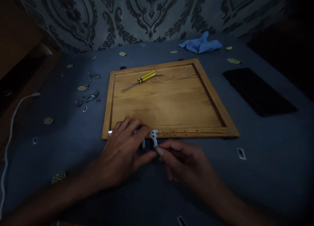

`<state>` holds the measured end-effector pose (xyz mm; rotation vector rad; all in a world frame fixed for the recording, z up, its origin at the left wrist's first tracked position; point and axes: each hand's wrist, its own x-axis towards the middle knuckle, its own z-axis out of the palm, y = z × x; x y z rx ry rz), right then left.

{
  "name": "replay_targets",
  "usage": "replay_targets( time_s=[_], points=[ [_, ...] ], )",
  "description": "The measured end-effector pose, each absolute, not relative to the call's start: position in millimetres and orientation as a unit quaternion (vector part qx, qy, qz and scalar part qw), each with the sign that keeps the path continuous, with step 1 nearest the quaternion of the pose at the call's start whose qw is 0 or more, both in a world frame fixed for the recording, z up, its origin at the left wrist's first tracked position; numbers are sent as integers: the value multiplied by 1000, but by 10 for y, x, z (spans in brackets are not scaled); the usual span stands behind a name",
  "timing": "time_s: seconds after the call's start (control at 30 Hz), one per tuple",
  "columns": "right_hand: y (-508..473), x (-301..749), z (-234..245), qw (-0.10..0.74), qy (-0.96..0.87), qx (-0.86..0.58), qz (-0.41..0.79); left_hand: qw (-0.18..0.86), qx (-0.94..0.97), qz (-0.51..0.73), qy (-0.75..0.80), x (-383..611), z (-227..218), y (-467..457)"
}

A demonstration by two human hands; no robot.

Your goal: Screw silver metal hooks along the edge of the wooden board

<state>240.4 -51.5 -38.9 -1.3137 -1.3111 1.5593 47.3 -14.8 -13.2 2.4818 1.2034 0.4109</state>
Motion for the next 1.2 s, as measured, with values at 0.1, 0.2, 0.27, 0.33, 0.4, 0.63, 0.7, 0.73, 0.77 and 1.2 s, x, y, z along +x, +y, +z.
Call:
replay_targets(
  time_s=[0.1, 0.2, 0.27, 0.33, 0.4, 0.63, 0.7, 0.73, 0.77, 1.2],
  points=[
    [-459, 2499, -344, 384, -572, -524, 501, 180, 876, 144, 425, 477, -127, -147],
    [-380, 2643, -335, 391, -699, -514, 306, 178, 875, 138, 428, 482, -127, -151],
    [-340, 2730, -363, 360, -766, -481, 231, 173, 876, 141, 427, 482, -129, -154],
    [-323, 2787, -404, 325, -806, -450, 205, 169, 876, 147, 426, 478, -131, -154],
    [-324, 2815, -439, 306, -826, -427, 203, 169, 878, 150, 422, 473, -129, -150],
    [-341, 2845, -465, 291, -848, -395, 202, 170, 881, 147, 416, 469, -103, -140],
    [-332, 2860, -484, 285, -847, -396, 210, 172, 881, 148, 415, 469, -104, -141],
    [-327, 2868, -498, 279, -846, -403, 211, 172, 881, 148, 416, 468, -106, -142],
    [-322, 2876, -513, 273, -845, -409, 209, 173, 880, 148, 416, 468, -109, -142],
    [-395, 2896, -518, 201, -889, -398, 105, 176, 882, 138, 416, 454, -120, -149]
  ],
)
